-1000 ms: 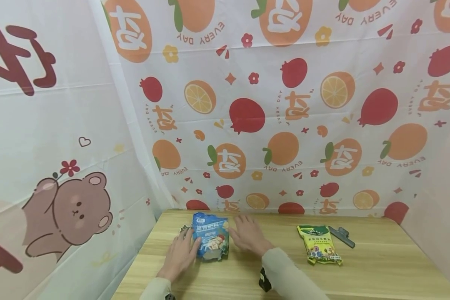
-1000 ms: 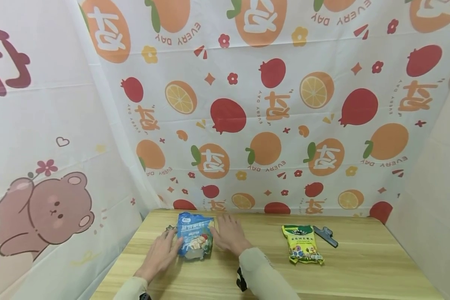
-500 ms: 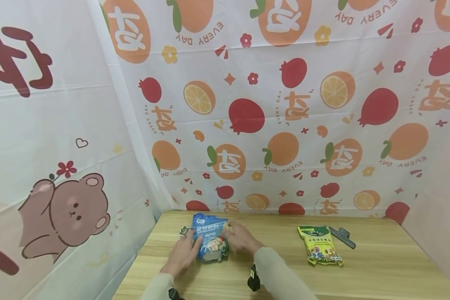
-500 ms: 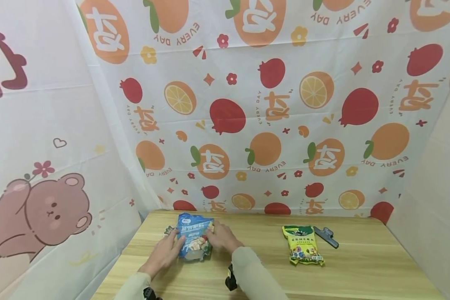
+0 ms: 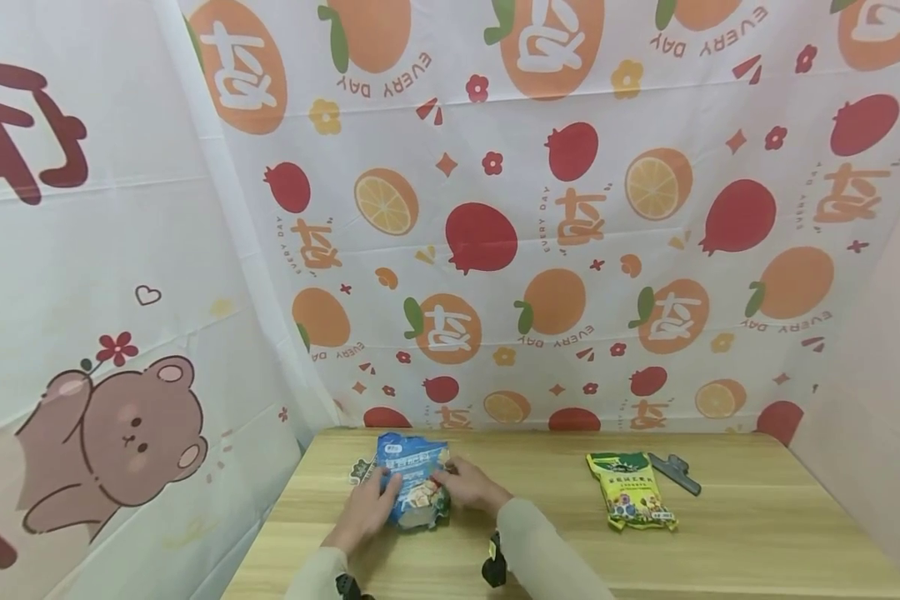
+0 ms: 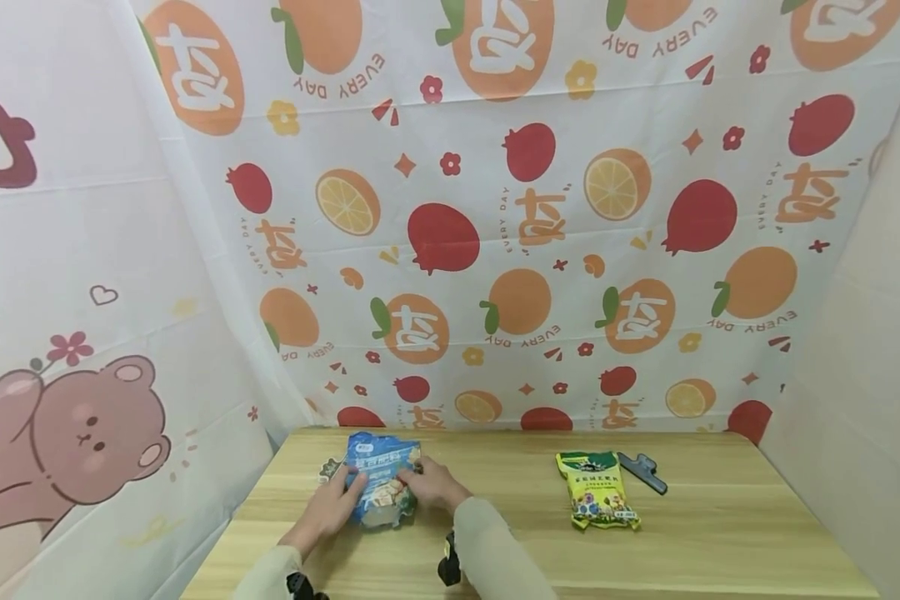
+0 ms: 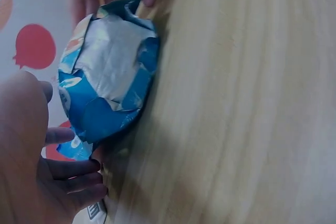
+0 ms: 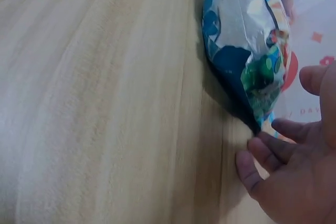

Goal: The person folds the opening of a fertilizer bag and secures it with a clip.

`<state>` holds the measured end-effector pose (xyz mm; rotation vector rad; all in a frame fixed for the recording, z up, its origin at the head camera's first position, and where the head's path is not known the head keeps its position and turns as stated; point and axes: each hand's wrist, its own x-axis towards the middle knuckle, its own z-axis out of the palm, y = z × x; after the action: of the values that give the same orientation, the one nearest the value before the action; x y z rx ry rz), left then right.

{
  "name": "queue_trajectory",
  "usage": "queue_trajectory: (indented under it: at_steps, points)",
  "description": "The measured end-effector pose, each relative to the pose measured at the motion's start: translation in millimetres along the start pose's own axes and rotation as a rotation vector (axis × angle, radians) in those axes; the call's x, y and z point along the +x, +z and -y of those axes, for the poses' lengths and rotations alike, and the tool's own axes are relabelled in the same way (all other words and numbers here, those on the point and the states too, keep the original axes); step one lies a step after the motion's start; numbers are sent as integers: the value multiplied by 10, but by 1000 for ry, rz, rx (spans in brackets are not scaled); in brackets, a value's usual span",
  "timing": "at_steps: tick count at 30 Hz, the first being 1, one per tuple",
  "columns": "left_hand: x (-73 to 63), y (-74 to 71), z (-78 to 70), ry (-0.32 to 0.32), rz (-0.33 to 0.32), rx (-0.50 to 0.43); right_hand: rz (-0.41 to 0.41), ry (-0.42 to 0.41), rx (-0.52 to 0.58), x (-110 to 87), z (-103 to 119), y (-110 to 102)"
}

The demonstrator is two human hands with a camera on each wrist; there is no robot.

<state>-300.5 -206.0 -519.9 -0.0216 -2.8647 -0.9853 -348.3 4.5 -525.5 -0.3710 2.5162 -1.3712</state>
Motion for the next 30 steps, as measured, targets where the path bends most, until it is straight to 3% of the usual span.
queue_trajectory:
  at_steps: [5, 14, 23, 30]
  points:
    - [36, -29, -3, -74, 16, -79, 13, 36, 87, 50, -68, 9]
    - [1, 26, -73, -70, 48, -81, 81, 36, 244, 39, -170, -73]
    - [11, 4, -95, -90, 68, -109, 108, 27, 262, 53, -194, -90]
    - [14, -14, -129, -108, 66, -197, 114, 55, 274, 69, -175, -91]
